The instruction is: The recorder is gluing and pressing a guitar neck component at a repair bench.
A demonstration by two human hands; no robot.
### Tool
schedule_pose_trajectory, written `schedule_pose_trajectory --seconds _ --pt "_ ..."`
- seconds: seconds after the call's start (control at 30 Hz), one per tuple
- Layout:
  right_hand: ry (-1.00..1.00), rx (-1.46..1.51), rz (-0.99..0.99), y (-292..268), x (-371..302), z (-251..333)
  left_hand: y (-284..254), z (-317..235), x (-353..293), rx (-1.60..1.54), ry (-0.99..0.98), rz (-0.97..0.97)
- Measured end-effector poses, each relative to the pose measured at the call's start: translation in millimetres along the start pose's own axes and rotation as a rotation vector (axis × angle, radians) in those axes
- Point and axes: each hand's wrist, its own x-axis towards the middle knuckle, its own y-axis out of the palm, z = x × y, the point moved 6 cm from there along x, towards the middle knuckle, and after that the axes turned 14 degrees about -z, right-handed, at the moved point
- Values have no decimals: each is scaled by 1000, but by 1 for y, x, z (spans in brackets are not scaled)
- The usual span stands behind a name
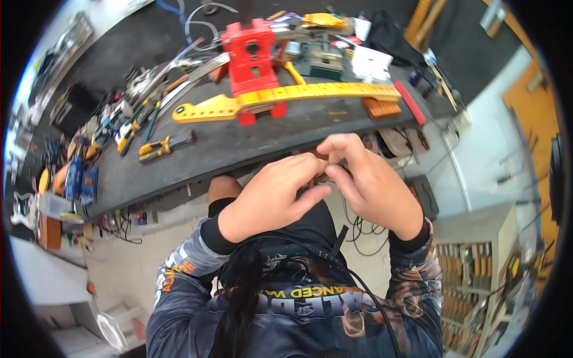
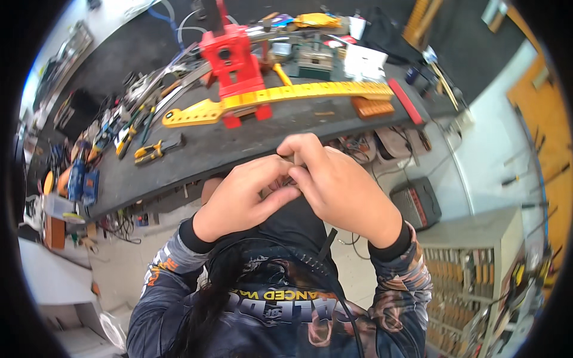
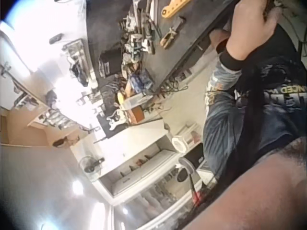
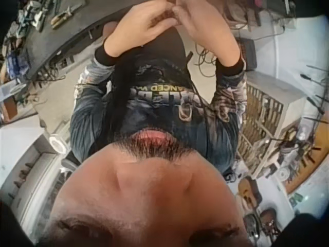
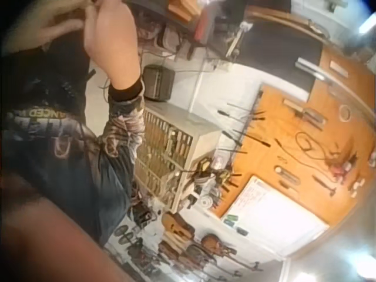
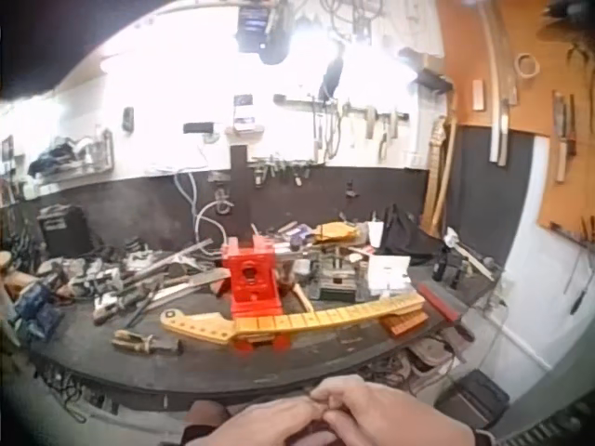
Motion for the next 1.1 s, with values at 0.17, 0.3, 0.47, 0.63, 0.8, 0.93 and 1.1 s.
schedule_pose_trajectory --seconds 0.17,0.3,0.47,0.63,0.8,0.93,1.1 --pt "74 248 156 47 67 10 -86 31 15 -65 -1 -212" --pt "228 470 -133 37 128 -25 -165 66 46 -387 -215 -485" --pt "325 435 -305 46 180 -77 -216 112 106 -414 -210 -602" --pt "315 419 -437 60 200 -89 -216 126 127 -417 -174 -554" --pt "334 355 -402 59 210 -96 -217 132 132 -378 -171 -532" --pt "287 291 -381 56 213 -100 -216 130 135 -418 -205 -507" --pt "268 285 -374 57 213 -101 -212 135 139 -506 -281 -466"
